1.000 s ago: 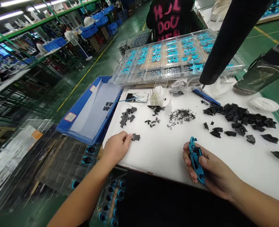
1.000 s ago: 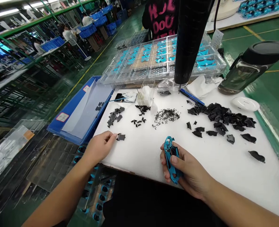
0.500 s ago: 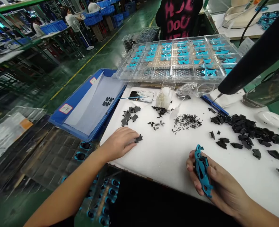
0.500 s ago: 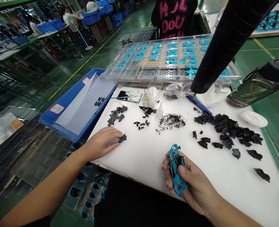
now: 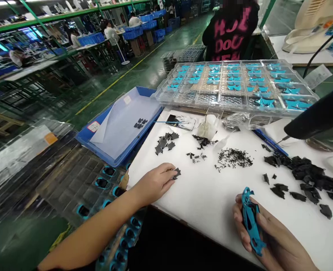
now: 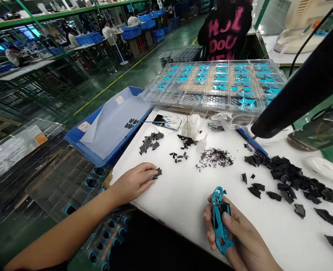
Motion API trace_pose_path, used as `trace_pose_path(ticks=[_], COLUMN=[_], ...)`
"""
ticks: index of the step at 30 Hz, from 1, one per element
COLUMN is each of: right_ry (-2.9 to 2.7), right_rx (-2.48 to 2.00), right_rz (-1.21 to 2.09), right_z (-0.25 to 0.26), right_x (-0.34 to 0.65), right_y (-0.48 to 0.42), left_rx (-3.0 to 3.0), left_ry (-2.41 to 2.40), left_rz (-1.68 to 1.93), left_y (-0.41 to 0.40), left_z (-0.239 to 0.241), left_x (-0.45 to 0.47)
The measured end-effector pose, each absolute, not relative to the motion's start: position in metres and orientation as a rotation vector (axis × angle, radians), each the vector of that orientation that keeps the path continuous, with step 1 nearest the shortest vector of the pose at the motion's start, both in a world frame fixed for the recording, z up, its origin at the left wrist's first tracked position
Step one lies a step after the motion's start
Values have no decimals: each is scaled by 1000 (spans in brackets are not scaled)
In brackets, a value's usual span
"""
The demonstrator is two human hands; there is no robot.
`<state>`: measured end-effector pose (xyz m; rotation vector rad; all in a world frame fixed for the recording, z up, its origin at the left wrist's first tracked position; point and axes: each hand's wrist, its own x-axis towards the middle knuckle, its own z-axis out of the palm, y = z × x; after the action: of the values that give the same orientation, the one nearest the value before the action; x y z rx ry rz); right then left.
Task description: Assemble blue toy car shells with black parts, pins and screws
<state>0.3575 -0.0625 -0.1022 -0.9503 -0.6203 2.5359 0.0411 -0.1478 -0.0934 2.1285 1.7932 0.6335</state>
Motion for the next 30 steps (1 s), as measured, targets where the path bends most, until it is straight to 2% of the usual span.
trace_pose_path(ticks=[8,22,30], right_ry=[-476,-19,-211], right_rx=[-1014,-1362,-1096], right_rz=[2506,2416,2452], right_z=[-105,-106,-102], right_x=[357,346,341], right_y=[-61,-63,-65], left_rx=[1895,1854,1826], left_ry=[1792,1843,1773], left_rz=[1194,1246,1286], left_y=[-151,-150,-150], left_z=[-100,-101,-95], left_x=[61,64,83])
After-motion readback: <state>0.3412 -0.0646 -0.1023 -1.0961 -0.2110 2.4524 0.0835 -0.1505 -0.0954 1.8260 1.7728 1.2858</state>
